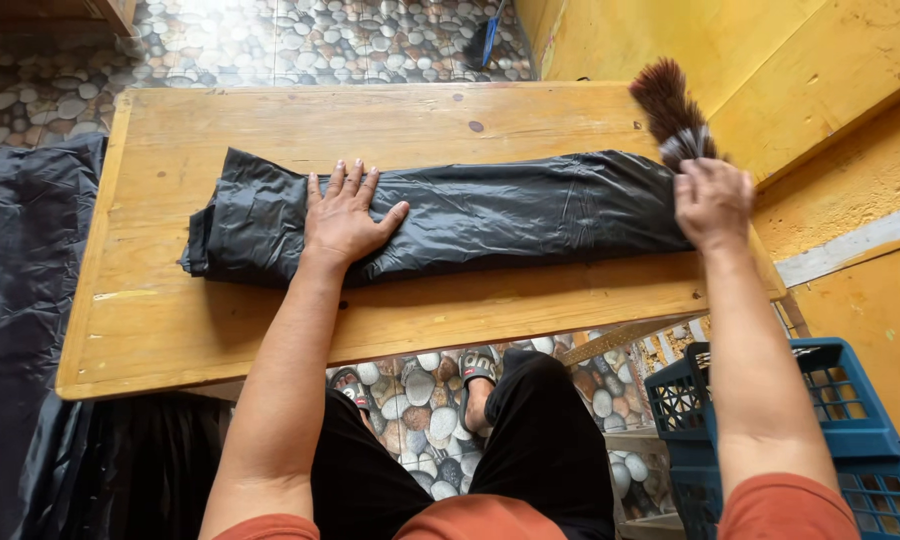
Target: The person folds a large black plastic sheet on a wooden table, using a brush to smooth the surface and pressing down to create neat creases. They roll the sheet into a compact bundle and tuck the ends to secure it.
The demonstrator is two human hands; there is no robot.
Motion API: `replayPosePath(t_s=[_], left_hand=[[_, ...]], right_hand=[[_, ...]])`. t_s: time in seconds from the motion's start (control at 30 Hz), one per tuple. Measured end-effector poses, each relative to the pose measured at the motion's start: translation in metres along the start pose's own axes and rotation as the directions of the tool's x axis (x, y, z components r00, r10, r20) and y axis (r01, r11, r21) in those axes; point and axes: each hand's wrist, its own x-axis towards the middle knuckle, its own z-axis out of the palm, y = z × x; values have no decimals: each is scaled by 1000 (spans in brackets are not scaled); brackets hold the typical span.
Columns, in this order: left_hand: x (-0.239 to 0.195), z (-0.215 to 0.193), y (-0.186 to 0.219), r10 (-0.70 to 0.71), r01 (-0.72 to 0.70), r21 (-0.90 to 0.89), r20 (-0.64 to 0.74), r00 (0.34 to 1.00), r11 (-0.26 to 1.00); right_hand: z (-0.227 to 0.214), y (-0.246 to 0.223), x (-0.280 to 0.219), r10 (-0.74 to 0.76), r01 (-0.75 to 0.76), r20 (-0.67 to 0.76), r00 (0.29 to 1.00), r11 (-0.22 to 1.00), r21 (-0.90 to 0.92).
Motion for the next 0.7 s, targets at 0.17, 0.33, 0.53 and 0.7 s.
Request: replayPosePath(t_s=[0.17,0.33,0.53,0.7], left_hand=[[8,13,-5,23,-24,-49,-25,999,998],[7,8,-4,27,-28,-63,-14,1000,998],[3,1,-1,31,-31,-76,-5,1000,997],[7,6,-4,45,-45,-51,-7,999,998]], right_hand=[[-64,7,-41,317,-321,-71,946,944,-72],[-99,-6,-75,433,-446,483,761,890,-96],[-82,18,-93,479,-489,275,833,871,-36],[-182,-91,-85,530,-595,274,803,744,305]])
